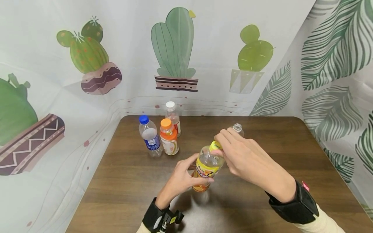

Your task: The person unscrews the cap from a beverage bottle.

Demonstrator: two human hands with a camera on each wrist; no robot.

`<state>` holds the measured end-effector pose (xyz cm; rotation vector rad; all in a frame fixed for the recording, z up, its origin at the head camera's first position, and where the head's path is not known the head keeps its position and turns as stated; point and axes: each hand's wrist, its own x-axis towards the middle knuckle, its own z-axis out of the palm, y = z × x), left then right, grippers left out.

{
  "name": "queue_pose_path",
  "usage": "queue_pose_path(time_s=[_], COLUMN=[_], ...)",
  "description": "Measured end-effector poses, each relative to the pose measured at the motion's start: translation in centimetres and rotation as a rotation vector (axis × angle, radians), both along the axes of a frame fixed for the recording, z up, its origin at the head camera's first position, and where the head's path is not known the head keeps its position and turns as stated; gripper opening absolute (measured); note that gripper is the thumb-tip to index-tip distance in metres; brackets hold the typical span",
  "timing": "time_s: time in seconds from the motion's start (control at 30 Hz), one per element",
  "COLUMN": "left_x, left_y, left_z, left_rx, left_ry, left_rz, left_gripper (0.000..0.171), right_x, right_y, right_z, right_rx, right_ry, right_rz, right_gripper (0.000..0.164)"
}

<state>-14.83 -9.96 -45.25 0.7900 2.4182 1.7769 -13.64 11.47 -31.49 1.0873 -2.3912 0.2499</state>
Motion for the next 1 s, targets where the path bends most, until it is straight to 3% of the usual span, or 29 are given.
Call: queue_pose_path(time_s=[0.33,0.6,0.87,1.0], left_x=[0.0,0.08,0.12,0.02], left_y=[0.14,0.34,0.45,0.51], left_z=[0.06,-0.12,-0.15,0.0], left_rx=[-0.013,-0.002,0.008,-0.003], left_ry=[0.006,-0.022,-0.033,-0.005], left_rz=[-0.004,-0.004,0.005,0.024], left_gripper=[0.065,0.063,0.062,0.063], right_x=[0.04,0.15,0.58,0.96], right_y=[0.16,0.52,0.21,-0.39], right_z=[-0.08,-0.21,0.41,0.65], right_rx=[0.002,-0.018,-0.236,-0.253], right_ry=[-0.034,-0.049,0.057,0.111], right_rz=[0.017,0.012,-0.133,-0.219], right_gripper=[0.019,0.026,0.049,0.053])
